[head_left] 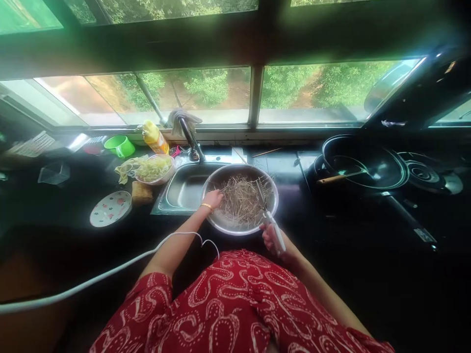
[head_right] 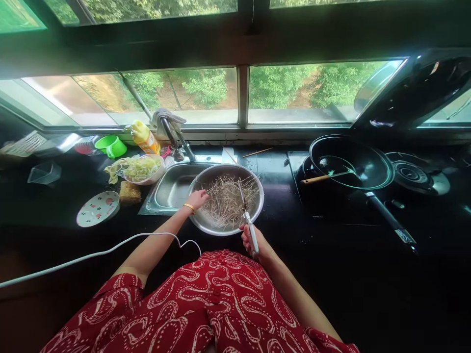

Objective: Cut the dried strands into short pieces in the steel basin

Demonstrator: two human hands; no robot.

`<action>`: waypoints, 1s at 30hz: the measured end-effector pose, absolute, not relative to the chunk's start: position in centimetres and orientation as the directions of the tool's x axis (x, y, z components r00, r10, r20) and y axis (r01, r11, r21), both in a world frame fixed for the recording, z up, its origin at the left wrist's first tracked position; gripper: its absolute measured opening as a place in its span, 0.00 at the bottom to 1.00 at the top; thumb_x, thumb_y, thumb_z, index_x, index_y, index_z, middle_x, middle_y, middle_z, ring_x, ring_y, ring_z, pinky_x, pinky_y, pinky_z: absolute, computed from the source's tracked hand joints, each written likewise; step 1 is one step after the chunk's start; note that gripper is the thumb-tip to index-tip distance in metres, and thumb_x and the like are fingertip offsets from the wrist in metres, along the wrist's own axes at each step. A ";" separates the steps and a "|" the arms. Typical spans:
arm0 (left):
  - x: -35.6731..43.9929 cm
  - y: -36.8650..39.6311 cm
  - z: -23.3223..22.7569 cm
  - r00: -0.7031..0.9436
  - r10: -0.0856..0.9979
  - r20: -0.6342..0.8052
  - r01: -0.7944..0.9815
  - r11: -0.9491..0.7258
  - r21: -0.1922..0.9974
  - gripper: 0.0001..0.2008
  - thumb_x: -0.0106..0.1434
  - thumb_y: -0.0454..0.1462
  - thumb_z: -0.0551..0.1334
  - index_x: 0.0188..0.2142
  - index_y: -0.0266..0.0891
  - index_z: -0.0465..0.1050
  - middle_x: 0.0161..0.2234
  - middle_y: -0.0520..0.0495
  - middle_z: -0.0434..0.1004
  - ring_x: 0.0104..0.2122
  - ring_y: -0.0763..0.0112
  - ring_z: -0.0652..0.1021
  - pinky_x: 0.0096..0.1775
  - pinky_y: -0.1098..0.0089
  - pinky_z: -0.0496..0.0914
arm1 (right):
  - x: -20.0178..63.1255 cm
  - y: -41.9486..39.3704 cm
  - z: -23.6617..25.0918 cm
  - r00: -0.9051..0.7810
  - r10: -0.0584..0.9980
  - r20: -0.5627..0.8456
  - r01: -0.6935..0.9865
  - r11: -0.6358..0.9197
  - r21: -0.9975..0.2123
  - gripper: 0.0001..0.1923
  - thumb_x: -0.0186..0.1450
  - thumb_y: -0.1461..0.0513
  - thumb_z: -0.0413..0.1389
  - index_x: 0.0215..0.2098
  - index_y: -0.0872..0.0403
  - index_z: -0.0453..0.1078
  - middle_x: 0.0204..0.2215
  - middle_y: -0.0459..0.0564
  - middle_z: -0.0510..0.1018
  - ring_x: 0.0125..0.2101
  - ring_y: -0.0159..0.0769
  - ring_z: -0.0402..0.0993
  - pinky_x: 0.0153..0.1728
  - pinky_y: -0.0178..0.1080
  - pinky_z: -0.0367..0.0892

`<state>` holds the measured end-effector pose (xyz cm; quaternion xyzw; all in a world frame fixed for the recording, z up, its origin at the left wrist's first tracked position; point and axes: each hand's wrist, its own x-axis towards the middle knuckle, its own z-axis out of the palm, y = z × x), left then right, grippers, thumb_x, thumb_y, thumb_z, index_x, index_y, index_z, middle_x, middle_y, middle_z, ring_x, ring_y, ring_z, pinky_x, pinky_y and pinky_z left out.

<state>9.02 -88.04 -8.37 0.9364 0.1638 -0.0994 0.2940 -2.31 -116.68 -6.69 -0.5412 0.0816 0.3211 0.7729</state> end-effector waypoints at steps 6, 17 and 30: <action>12.1 -88.1 -9.4 0.950 0.184 -0.251 0.226 -0.962 0.151 0.15 0.65 0.37 0.57 0.48 0.35 0.77 0.51 0.32 0.75 0.50 0.53 0.77 0.51 0.61 0.69 | -3.4 -117.3 -7.8 0.784 0.364 -0.502 -0.600 0.241 -0.763 0.37 0.48 0.34 0.60 0.40 0.52 0.63 0.20 0.38 0.61 0.15 0.21 0.52 0.14 0.27 0.46; 10.5 -84.8 -5.2 0.940 0.289 -0.180 0.306 -0.482 0.821 0.11 0.56 0.41 0.63 0.32 0.36 0.79 0.28 0.46 0.80 0.23 0.74 0.73 0.28 0.74 0.65 | -3.8 -118.1 -8.9 0.775 0.391 -0.497 -0.620 0.317 -0.718 0.36 0.47 0.35 0.62 0.39 0.52 0.65 0.20 0.38 0.62 0.16 0.22 0.54 0.17 0.29 0.52; 2.4 -85.8 -10.2 0.933 0.226 -0.282 0.322 -0.165 0.932 0.23 0.46 0.52 0.68 0.32 0.35 0.77 0.27 0.48 0.77 0.18 0.81 0.63 0.22 0.74 0.56 | 3.9 -113.0 -7.5 0.578 0.614 -0.538 -0.707 0.048 -0.705 0.26 0.64 0.40 0.52 0.37 0.55 0.66 0.20 0.41 0.66 0.16 0.24 0.61 0.17 0.28 0.59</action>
